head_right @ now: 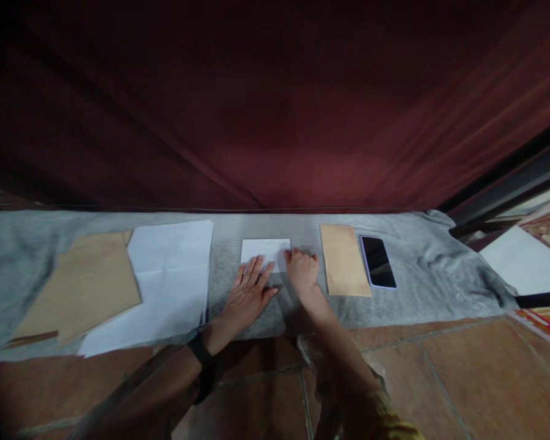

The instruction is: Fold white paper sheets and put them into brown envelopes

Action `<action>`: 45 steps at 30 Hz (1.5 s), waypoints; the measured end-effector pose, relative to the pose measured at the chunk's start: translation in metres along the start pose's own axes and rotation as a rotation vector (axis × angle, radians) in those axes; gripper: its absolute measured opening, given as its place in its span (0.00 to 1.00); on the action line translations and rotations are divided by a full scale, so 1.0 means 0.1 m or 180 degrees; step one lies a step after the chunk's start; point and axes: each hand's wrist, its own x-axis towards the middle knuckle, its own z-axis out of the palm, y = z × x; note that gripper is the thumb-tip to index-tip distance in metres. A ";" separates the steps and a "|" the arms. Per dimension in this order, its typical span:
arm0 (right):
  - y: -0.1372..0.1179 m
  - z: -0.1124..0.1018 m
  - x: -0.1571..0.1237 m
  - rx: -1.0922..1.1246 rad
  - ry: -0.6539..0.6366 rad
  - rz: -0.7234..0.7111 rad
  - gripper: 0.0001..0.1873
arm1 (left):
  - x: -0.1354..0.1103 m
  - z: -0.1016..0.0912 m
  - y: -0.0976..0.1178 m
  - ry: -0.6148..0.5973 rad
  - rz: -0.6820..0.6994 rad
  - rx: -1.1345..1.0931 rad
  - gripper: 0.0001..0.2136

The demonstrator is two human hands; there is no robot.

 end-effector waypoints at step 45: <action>-0.24 0.32 -0.18 0.0494 0.0450 -0.1100 0.29 | 0.39 0.00 -0.20 0.0139 -0.0600 -0.0050 0.28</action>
